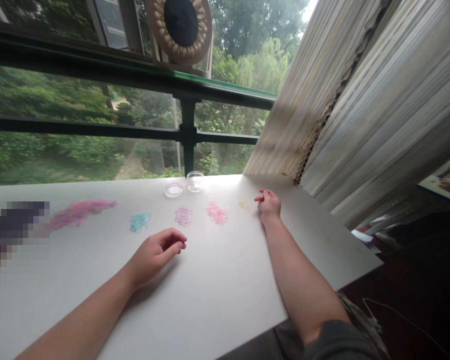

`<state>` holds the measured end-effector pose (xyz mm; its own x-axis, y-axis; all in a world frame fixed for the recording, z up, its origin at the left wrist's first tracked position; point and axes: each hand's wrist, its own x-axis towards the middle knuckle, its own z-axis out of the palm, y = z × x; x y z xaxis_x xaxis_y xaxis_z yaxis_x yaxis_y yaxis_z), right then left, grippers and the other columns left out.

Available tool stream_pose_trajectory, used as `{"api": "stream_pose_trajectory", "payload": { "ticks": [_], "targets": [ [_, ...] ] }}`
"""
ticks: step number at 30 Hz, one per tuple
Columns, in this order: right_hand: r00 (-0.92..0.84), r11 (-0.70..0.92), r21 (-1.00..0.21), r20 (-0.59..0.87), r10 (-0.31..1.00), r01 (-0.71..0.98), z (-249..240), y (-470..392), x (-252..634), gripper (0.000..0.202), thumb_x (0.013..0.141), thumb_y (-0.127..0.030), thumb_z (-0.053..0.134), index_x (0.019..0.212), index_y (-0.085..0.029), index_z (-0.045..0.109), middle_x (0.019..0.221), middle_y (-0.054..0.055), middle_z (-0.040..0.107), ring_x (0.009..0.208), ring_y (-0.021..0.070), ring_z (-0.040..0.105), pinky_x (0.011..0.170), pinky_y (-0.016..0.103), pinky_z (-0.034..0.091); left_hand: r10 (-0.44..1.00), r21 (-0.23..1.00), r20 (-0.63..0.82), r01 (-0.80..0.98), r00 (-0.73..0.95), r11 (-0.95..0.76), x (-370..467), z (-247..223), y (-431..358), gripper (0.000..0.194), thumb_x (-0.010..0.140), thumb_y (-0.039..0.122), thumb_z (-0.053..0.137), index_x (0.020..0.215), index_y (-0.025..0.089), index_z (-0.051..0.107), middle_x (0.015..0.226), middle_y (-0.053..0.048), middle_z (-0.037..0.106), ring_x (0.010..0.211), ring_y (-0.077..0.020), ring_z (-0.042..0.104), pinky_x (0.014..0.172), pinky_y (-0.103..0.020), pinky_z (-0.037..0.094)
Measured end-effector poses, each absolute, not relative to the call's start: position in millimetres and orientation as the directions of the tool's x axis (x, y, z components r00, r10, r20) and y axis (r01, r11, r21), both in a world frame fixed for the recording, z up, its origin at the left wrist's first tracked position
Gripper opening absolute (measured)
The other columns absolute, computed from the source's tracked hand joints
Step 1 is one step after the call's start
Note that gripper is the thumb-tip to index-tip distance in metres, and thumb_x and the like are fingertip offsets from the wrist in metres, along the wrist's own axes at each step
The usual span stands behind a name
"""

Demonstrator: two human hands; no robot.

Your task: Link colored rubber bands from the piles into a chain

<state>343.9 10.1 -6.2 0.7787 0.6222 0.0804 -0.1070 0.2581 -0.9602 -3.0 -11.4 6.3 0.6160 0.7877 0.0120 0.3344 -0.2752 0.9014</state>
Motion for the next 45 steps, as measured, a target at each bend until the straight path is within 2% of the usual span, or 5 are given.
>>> {"api": "stream_pose_trajectory", "payload": {
  "ticks": [8,17,28,34,45],
  "targets": [
    [0.704,0.315,-0.891,-0.008,0.710,-0.328,3,1,344,0.033,0.090,-0.034,0.029,0.065,-0.019,0.046,0.029,-0.011,0.023,0.024,0.0061,0.016,0.032,0.021,0.021,0.790,0.905,0.028,0.320,0.613,-0.280,-3,3,-10,0.019,0.082,0.037,0.050,0.090,0.020,0.057,0.082,-0.002,0.064,0.078,-0.0164,0.059,0.073,-0.026,0.046],
    [0.577,0.324,-0.787,-0.050,0.815,-0.526,6,-2,333,0.037,0.091,-0.040,0.026,0.065,-0.020,0.044,0.032,-0.011,0.020,0.026,0.0066,0.015,0.034,0.022,0.022,0.826,0.816,0.123,0.417,0.550,-0.399,13,12,-11,0.022,0.082,0.037,0.049,0.089,0.019,0.059,0.081,-0.003,0.066,0.074,-0.0160,0.061,0.067,-0.025,0.047],
    [0.485,0.324,-0.696,-0.040,0.874,-0.641,13,-1,336,0.038,0.091,-0.041,0.024,0.066,-0.020,0.043,0.032,-0.011,0.022,0.026,0.0066,0.017,0.035,0.021,0.024,0.695,0.615,0.267,0.438,0.668,-0.656,188,43,21,0.048,0.067,0.031,0.067,0.113,0.019,0.059,0.109,-0.005,0.066,0.073,-0.0152,0.066,0.069,-0.024,0.050],
    [0.440,0.287,-0.703,-0.041,0.897,-0.651,12,4,334,0.038,0.091,-0.040,0.024,0.066,-0.019,0.043,0.033,-0.011,0.023,0.026,0.0068,0.019,0.033,0.021,0.026,0.659,0.538,0.274,0.456,0.701,-0.709,214,29,38,0.020,0.076,0.033,0.060,0.091,0.023,0.070,0.090,-0.002,0.072,0.077,-0.0164,0.067,0.069,-0.022,0.048],
    [0.577,0.344,-0.841,0.046,0.815,-0.418,0,9,360,0.025,0.083,-0.031,0.048,0.062,-0.018,0.045,0.032,-0.011,0.029,0.027,0.0038,0.020,0.029,0.016,0.014,0.787,0.319,0.155,0.724,0.597,-0.611,206,28,67,0.018,0.069,0.026,0.061,0.081,0.021,0.073,0.081,-0.006,0.072,0.074,-0.0207,0.064,0.070,-0.027,0.047]
  ]
}}
